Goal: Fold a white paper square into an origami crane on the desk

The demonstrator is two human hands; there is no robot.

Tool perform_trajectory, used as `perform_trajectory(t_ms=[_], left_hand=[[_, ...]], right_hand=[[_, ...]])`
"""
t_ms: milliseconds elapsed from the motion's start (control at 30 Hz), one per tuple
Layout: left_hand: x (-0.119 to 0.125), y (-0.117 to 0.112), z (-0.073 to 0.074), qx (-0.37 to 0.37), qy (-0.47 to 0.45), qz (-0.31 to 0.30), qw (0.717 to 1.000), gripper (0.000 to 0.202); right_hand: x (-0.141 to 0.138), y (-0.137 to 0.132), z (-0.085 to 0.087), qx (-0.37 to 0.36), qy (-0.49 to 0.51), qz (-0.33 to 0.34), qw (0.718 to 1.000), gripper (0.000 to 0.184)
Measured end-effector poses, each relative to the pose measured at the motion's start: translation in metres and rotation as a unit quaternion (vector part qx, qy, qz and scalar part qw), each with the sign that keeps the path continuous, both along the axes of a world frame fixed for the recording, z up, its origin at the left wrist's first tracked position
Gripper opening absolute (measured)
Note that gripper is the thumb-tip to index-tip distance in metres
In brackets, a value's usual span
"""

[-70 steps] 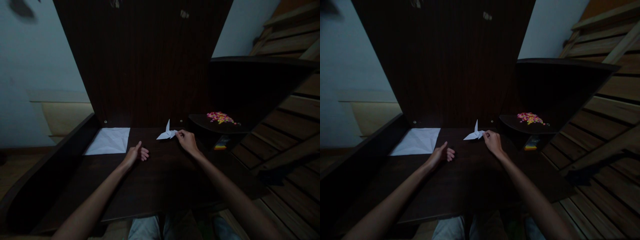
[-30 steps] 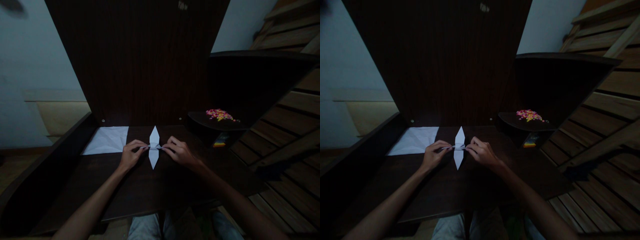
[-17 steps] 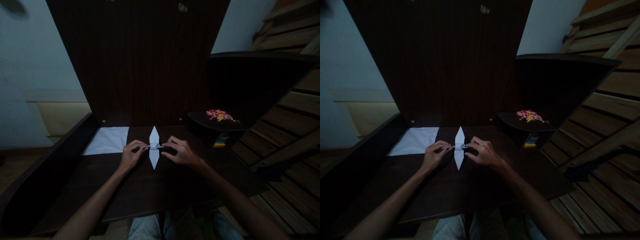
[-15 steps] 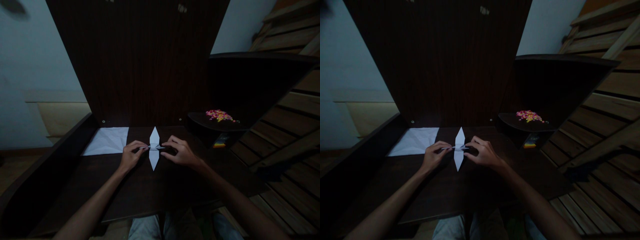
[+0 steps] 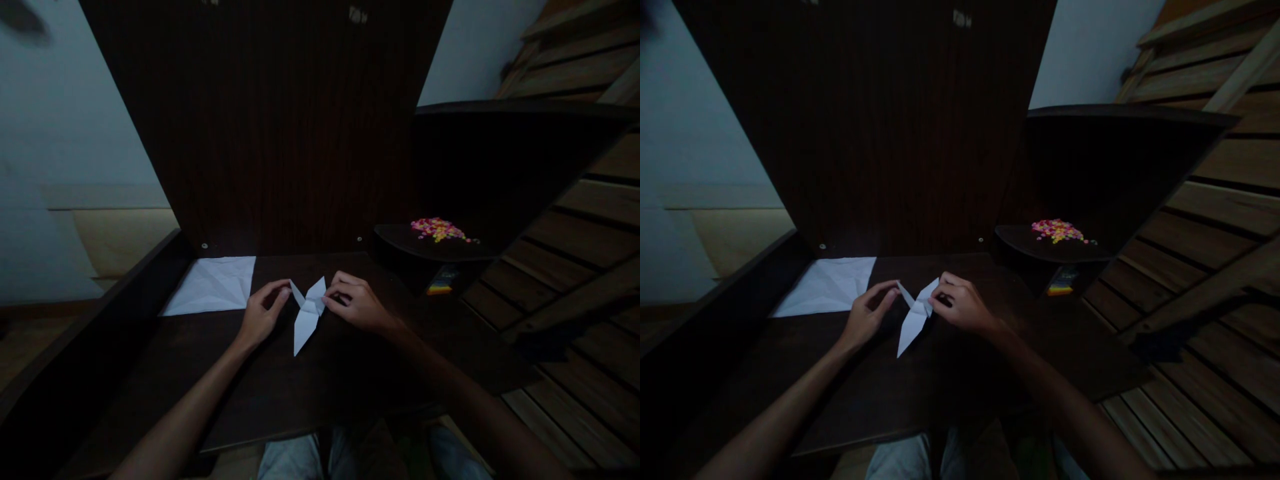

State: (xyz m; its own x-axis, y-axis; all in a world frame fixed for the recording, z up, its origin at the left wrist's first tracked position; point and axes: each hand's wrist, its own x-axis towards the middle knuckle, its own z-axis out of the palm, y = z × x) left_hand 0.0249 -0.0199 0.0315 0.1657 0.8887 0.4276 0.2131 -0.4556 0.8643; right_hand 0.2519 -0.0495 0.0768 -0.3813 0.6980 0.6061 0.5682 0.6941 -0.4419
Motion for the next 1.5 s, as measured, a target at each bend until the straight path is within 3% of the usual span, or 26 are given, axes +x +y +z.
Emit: perform_trajectory(t_ms=[167,400,700,967,1367,1500], left_hand=[[-0.001,0.002,-0.002,-0.038,0.009,0.003,0.999,0.035],[-0.001,0.001,-0.004,0.001,0.087,0.007,0.996,0.033],[-0.003,0.004,-0.008,0.043,0.111,-0.001,0.993,0.026],[-0.003,0.004,-0.010,0.039,0.129,-0.001,0.991,0.026],[-0.003,0.004,-0.012,0.034,0.140,-0.014,0.989,0.026],[-0.004,0.004,-0.012,0.039,0.137,-0.015,0.990,0.027]], right_hand=[[0.020,0.010,-0.009,-0.019,0.070,-0.107,0.992,0.013],[0.056,0.050,-0.029,0.006,0.144,-0.284,0.948,0.013],[0.083,0.110,-0.044,0.001,0.141,-0.387,0.911,0.015],[0.090,0.130,-0.052,-0.029,0.095,-0.429,0.898,0.017],[0.086,0.121,-0.066,-0.091,0.069,-0.467,0.877,0.029],[0.087,0.121,-0.070,-0.090,0.071,-0.454,0.884,0.030]])
